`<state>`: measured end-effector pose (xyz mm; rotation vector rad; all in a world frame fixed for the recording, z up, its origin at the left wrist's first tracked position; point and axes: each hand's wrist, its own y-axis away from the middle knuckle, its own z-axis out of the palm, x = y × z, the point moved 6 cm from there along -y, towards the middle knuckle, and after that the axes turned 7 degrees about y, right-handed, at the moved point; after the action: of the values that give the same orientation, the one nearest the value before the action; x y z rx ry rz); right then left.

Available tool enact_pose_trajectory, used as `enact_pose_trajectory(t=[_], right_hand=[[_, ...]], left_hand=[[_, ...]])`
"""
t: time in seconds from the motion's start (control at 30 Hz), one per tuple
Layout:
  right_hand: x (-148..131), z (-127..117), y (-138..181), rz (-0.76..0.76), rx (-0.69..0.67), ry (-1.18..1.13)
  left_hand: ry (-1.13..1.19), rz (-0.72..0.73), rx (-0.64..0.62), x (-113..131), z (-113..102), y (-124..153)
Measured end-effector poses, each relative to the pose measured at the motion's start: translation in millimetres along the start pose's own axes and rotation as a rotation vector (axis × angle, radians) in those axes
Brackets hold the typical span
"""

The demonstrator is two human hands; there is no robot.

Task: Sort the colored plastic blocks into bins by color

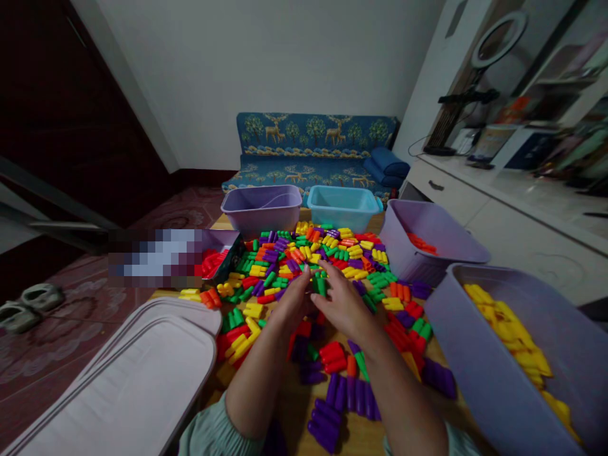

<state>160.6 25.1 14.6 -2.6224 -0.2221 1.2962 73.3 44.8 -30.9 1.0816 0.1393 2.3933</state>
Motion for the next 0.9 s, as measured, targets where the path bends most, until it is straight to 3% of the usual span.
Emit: enact_pose_trajectory(t=[0.07,0.13,0.2,0.27,0.37,0.5,0.7,0.9], right_hand=[[-5.4,0.3,-0.9,-0.041,-0.057,-0.119],[-2.2,-15.2,-4.5,-0.059,-0.026,-0.093],[13.9,-44.2,-8.8,-0.022,0.094,0.112],[42.5,-75.2,-10.6,0.111,0.201,0.379],[87.4,-97.2,-8.3,0.292,0.140,0.675],[113.5,-88.0,0.2,0.412,-0.037,0.844],[97.3,-69.4,-0.1,0.403,-0.133,0.793],[97.1,-61.6,-2.7,0.414,-0.130,0.746]], left_hand=[[0.088,-0.014,0.024,2.0,-0.8,0.1],[0.135,-0.018,0.071,4.7,-4.7,-0.3],[0.132,-0.008,0.120,7.8,-10.5,-1.3],[0.120,0.020,0.147,10.9,-16.0,-2.7],[0.114,0.069,0.148,13.9,-21.3,-4.5],[0.067,0.115,0.151,15.3,-23.9,-4.1],[-0.013,0.126,0.188,16.3,-22.5,-0.9],[-0.047,0.076,0.193,15.0,-17.8,1.0]])
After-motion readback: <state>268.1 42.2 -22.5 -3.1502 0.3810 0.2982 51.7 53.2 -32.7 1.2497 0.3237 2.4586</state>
